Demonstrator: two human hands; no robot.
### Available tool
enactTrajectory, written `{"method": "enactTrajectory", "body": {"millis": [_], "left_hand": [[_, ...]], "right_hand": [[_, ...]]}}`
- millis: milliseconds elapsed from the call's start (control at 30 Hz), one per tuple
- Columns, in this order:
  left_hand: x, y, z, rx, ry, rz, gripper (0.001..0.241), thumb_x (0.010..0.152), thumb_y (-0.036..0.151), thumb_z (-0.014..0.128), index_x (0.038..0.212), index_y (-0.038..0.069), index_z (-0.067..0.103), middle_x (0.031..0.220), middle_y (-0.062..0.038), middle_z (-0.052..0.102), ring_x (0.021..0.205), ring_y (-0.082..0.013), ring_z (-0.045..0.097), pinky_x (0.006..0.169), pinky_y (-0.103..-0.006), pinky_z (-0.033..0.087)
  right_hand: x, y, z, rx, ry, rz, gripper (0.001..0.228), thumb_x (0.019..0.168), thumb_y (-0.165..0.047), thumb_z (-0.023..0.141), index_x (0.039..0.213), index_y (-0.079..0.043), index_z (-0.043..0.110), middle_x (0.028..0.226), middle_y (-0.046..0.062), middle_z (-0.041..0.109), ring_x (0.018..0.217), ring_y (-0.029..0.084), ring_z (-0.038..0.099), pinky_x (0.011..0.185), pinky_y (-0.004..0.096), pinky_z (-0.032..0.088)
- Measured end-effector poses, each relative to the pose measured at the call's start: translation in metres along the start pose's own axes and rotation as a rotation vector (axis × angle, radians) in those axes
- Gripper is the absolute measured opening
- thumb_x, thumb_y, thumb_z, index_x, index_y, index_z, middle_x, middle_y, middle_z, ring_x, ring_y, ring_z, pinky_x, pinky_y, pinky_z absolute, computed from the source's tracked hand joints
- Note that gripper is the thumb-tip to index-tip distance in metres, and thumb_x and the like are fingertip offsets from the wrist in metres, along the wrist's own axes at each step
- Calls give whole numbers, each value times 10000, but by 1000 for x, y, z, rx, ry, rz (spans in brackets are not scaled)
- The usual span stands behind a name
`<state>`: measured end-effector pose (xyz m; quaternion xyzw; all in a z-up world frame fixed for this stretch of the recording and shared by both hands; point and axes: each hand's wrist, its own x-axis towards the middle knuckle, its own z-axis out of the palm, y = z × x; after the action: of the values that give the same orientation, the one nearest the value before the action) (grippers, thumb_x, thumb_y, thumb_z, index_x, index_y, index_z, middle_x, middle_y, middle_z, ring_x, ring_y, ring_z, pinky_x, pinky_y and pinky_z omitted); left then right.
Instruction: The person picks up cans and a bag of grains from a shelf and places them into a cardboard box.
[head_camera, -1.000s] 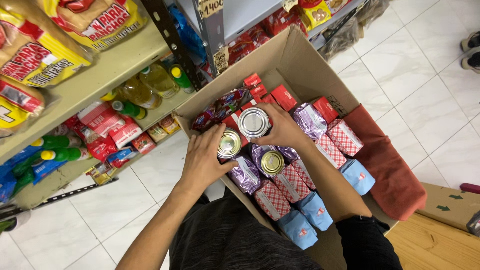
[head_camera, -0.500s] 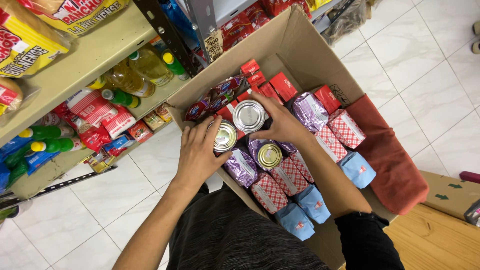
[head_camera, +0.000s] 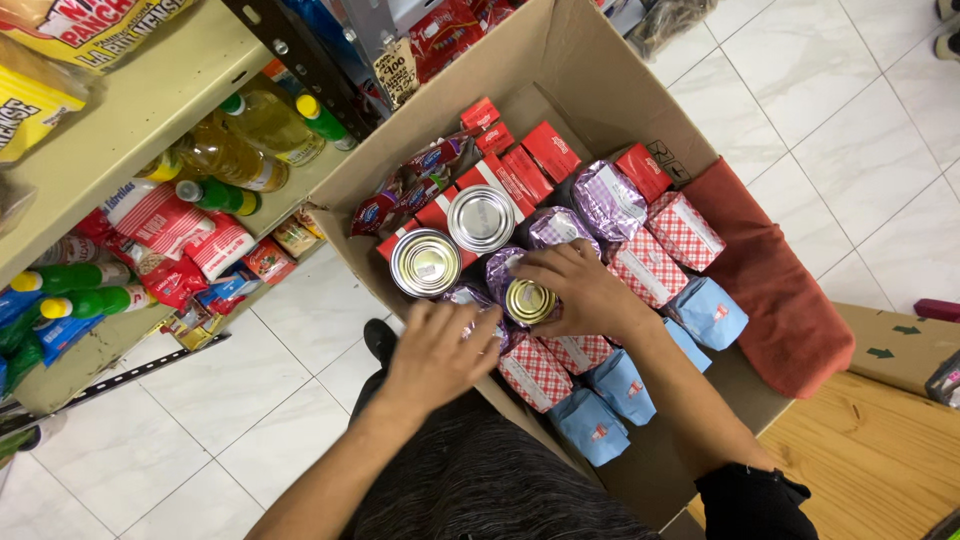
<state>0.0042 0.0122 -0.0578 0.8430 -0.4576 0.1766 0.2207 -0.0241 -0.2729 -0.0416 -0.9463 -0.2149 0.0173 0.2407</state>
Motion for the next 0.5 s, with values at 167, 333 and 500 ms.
{"method": "enactTrajectory", "body": {"millis": [167, 333, 500], "left_hand": [[-3, 31, 10, -163, -184, -92, 521, 937, 404, 726, 1399, 164, 699, 1224, -128, 701, 1084, -317, 719, 928, -498, 508], [25, 35, -16, -186, -102, -116, 588, 964, 370, 718, 1506, 161, 629, 1366, -166, 656, 1194, -326, 690, 1014, -519, 499], [60, 20, -40, -297, -58, -203, 793, 960, 270, 773, 1662, 108, 441, 1552, -280, 554, 1400, -426, 586, 1162, -655, 404]], "right_hand": [[-8, 5, 14, 105, 148, -24, 688, 734, -408, 936, 1337, -238, 650, 1355, 14, 723, 1083, 245, 699, 984, 439, 454], [1, 2, -16, 301, 320, -46, 713, 703, -415, 1002, 1276, -194, 641, 1296, 94, 772, 1066, 305, 711, 952, 457, 469], [44, -3, -41, 270, 558, -64, 768, 701, -429, 1058, 1265, -136, 628, 1290, 105, 792, 1080, 343, 734, 972, 473, 481]]}}
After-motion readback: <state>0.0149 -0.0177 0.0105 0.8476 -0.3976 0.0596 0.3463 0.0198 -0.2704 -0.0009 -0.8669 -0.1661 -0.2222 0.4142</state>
